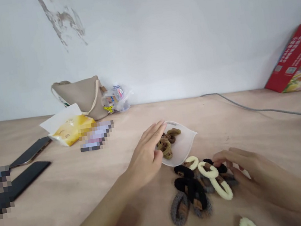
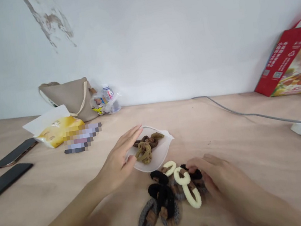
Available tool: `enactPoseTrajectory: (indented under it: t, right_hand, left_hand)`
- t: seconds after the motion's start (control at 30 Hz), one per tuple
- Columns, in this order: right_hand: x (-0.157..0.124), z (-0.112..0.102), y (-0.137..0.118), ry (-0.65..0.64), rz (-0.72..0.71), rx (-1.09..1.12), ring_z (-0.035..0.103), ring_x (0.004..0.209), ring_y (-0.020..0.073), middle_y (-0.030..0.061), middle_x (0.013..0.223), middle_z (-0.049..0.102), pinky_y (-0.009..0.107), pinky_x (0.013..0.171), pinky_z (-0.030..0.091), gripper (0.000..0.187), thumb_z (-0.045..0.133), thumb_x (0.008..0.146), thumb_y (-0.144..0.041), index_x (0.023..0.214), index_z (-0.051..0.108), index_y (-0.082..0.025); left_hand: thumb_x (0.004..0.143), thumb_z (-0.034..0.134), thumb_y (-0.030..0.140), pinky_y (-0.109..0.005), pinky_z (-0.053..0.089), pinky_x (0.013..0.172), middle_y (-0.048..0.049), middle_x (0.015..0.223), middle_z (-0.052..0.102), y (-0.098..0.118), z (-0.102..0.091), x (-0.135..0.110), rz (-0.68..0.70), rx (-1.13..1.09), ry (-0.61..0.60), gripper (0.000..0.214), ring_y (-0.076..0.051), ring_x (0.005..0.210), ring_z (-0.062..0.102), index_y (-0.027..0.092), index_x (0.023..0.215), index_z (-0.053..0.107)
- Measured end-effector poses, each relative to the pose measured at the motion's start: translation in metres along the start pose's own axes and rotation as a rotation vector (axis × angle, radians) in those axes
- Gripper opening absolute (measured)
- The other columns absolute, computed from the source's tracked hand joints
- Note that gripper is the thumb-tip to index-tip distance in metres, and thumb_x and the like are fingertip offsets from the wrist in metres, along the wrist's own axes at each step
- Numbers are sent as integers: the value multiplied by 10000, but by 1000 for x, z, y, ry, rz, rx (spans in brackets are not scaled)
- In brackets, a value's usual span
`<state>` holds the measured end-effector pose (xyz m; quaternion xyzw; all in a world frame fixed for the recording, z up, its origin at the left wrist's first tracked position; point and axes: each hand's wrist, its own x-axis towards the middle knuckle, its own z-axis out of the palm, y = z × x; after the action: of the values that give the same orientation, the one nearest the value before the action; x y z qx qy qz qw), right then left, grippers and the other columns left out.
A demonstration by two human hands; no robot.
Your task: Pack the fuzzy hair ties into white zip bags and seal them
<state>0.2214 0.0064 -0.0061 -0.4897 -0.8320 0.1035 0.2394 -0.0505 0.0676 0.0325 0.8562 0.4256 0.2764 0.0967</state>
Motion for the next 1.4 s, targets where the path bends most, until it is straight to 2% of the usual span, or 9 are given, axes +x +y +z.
enactPoseTrajectory:
  t: [0.23,0.33,0.47,0.63,0.77,0.87,1.03,1.17,1.4]
  right_hand:
    - [-2,6,6,-21,89,-116,627,577,162,-29,693,659,252,492,450,200,471,786,-144,880,585,-279]
    - [-2,0,-2,144,47,-224,605,551,151,-16,692,641,250,486,425,118,466,816,-209,875,558,-251]
    - [15,-11,-25,290,-169,-163,599,631,137,4,750,624,246,566,445,101,448,882,-195,920,534,-231]
    - [43,-13,-42,272,-283,-83,623,869,173,58,984,655,284,733,480,195,435,868,-72,959,545,-205]
    - [31,-9,-44,95,-234,34,612,708,136,11,817,648,238,627,483,226,422,855,-62,924,565,-223]
    - [17,3,-48,6,-367,92,608,719,131,-6,835,659,235,657,480,204,424,860,-98,875,576,-233]
    - [12,31,-56,87,-495,-17,597,663,149,-23,783,660,253,597,475,177,422,912,-229,856,590,-226]
    - [14,29,-60,155,-554,-43,551,569,129,-18,676,621,233,527,442,252,383,919,-120,788,582,-202]
    - [33,3,-57,238,-390,-122,601,926,190,77,1106,633,314,783,484,246,421,882,-83,1030,588,-187]
  left_hand:
    - [705,343,-1,-407,241,1146,-3,1485,333,2,2,-1,29,-1,-43,746,-201,1371,274,214,1419,314]
    - [707,335,-4,-397,236,1148,1,1489,324,4,2,-2,36,5,-54,741,-188,1373,267,207,1417,313]
    - [702,340,-12,-388,233,1151,-10,1491,320,6,1,-3,59,9,-70,739,-187,1380,251,182,1415,316]
    - [691,351,-26,-403,243,1150,-11,1497,308,4,2,-4,80,18,-71,762,-196,1384,239,191,1420,303]
    - [681,350,-26,-407,246,1147,-2,1501,299,4,2,-4,72,35,-85,781,-193,1385,239,204,1425,291]
    - [684,341,-24,-394,234,1151,-4,1495,312,5,2,-4,59,39,-88,768,-186,1384,240,189,1421,303]
    - [691,325,-28,-367,228,1154,-6,1493,314,5,3,-4,72,34,-77,751,-165,1382,240,165,1417,310]
    - [689,318,-34,-358,221,1156,0,1495,310,5,3,-4,61,38,-84,759,-156,1385,229,169,1420,303]
    - [701,339,-26,-377,219,1156,-8,1506,285,5,2,-6,95,37,-90,750,-166,1391,211,165,1425,285]
